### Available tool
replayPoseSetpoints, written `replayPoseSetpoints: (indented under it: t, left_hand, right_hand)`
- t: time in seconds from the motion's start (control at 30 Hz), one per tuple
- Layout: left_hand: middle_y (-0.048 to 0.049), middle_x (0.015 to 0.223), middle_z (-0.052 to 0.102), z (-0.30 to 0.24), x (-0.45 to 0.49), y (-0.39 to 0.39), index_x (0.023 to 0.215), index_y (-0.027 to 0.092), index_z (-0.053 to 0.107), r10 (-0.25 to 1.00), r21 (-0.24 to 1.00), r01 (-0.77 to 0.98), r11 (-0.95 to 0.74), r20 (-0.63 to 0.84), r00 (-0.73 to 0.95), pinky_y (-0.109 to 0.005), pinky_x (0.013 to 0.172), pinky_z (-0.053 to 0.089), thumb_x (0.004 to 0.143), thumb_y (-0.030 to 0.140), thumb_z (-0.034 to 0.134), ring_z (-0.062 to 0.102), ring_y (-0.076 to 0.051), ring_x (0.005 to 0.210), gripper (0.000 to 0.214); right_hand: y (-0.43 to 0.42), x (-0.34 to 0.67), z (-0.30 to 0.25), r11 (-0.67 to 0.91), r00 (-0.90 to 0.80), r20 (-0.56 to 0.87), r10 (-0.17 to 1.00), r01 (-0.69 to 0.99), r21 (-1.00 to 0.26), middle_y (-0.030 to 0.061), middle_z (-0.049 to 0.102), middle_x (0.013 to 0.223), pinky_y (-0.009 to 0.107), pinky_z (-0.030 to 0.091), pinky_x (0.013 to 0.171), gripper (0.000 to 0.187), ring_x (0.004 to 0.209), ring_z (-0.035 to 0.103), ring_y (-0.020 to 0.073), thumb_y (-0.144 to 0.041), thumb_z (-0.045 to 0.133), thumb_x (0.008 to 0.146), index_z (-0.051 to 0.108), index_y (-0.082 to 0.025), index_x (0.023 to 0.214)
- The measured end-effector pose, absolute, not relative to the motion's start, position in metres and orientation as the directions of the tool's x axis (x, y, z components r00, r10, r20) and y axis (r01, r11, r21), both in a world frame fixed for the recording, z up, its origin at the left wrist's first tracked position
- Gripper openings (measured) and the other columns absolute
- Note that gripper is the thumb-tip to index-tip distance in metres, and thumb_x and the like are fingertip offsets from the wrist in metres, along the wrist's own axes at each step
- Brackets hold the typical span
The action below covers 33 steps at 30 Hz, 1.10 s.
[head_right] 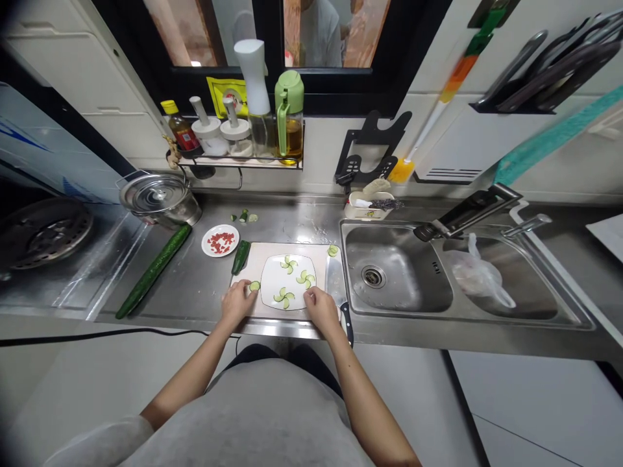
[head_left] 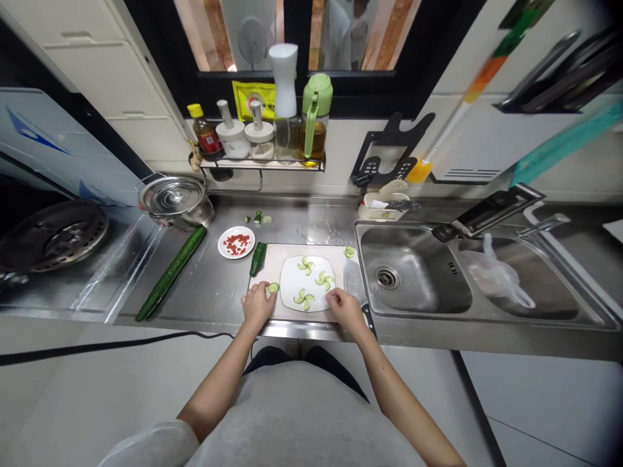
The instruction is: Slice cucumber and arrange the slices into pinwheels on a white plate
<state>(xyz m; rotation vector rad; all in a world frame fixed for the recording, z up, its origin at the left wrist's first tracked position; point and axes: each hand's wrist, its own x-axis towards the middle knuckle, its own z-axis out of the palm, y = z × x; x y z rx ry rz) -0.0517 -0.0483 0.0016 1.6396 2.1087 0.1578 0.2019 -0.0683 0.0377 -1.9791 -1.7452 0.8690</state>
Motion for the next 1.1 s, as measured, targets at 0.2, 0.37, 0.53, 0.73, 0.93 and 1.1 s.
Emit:
replayPoseSetpoints:
  t: [0.2, 0.37, 0.53, 0.73, 0.93, 1.1]
  left_hand:
    - [-0.0094, 0.112, 0.059, -0.002, -0.047, -0.043, 0.109, 0.024, 0.058, 0.923, 0.327, 0.880, 0.344, -0.288, -0.254, -0.037, 0.087, 0.037, 0.085, 0.042, 0.053, 0.053, -0.026, 0.109, 0.031]
    - [-0.0076, 0.108, 0.060, -0.005, -0.043, -0.044, 0.107, 0.024, 0.058, 0.925, 0.367, 0.857, 0.361, -0.259, -0.279, -0.033, 0.085, 0.038, 0.084, 0.037, 0.054, 0.056, -0.024, 0.104, 0.027]
    - [-0.0082, 0.109, 0.060, -0.006, -0.041, -0.043, 0.108, 0.024, 0.059, 0.914, 0.372, 0.842, 0.390, -0.264, -0.307, -0.033, 0.082, 0.039, 0.083, 0.037, 0.055, 0.057, -0.024, 0.102, 0.028]
    - [-0.0053, 0.104, 0.063, 0.000, -0.037, -0.042, 0.104, 0.024, 0.057, 0.906, 0.359, 0.839, 0.409, -0.272, -0.325, -0.031, 0.080, 0.038, 0.082, 0.034, 0.057, 0.058, -0.022, 0.099, 0.024]
    - [-0.0015, 0.098, 0.068, 0.000, -0.031, -0.042, 0.103, 0.026, 0.055, 0.899, 0.414, 0.801, 0.433, -0.264, -0.350, -0.029, 0.076, 0.037, 0.084, 0.027, 0.053, 0.060, -0.020, 0.095, 0.019]
    - [-0.0018, 0.095, 0.068, -0.003, -0.036, -0.044, 0.103, 0.026, 0.057, 0.896, 0.397, 0.806, 0.440, -0.258, -0.362, -0.030, 0.077, 0.037, 0.085, 0.026, 0.054, 0.061, -0.020, 0.093, 0.019]
  right_hand:
    - [-0.068, 0.214, 0.039, -0.148, 0.001, -0.222, 0.975, 0.748, -0.647, 0.0012, 0.062, 0.067, 0.023, 0.035, 0.061, 0.027, 0.066, 0.055, 0.0156, -0.034, 0.042, 0.085, 0.064, -0.020, 0.079]
    - [-0.065, 0.224, 0.037, -0.124, -0.041, -0.235, 0.971, 0.756, -0.643, 0.0013, 0.063, 0.068, 0.023, 0.035, 0.061, 0.026, 0.067, 0.055, 0.0157, -0.033, 0.042, 0.085, 0.064, -0.019, 0.080]
    - [-0.056, 0.233, 0.040, -0.107, -0.061, -0.238, 0.969, 0.770, -0.630, 0.0006, 0.062, 0.068, 0.023, 0.034, 0.060, 0.025, 0.066, 0.055, 0.0157, -0.033, 0.044, 0.085, 0.065, -0.020, 0.084]
    - [-0.048, 0.243, 0.040, -0.090, -0.079, -0.237, 0.968, 0.777, -0.623, 0.0010, 0.063, 0.069, 0.023, 0.036, 0.062, 0.025, 0.067, 0.056, 0.0160, -0.032, 0.043, 0.085, 0.065, -0.020, 0.084]
    - [-0.049, 0.249, 0.034, -0.076, -0.090, -0.225, 0.970, 0.768, -0.636, 0.0013, 0.064, 0.071, 0.023, 0.036, 0.063, 0.025, 0.069, 0.056, 0.0161, -0.033, 0.043, 0.085, 0.065, -0.020, 0.084]
    - [-0.049, 0.249, 0.029, -0.070, -0.101, -0.230, 0.968, 0.771, -0.633, 0.0007, 0.062, 0.067, 0.023, 0.035, 0.061, 0.026, 0.066, 0.055, 0.0155, -0.033, 0.042, 0.086, 0.064, -0.020, 0.082]
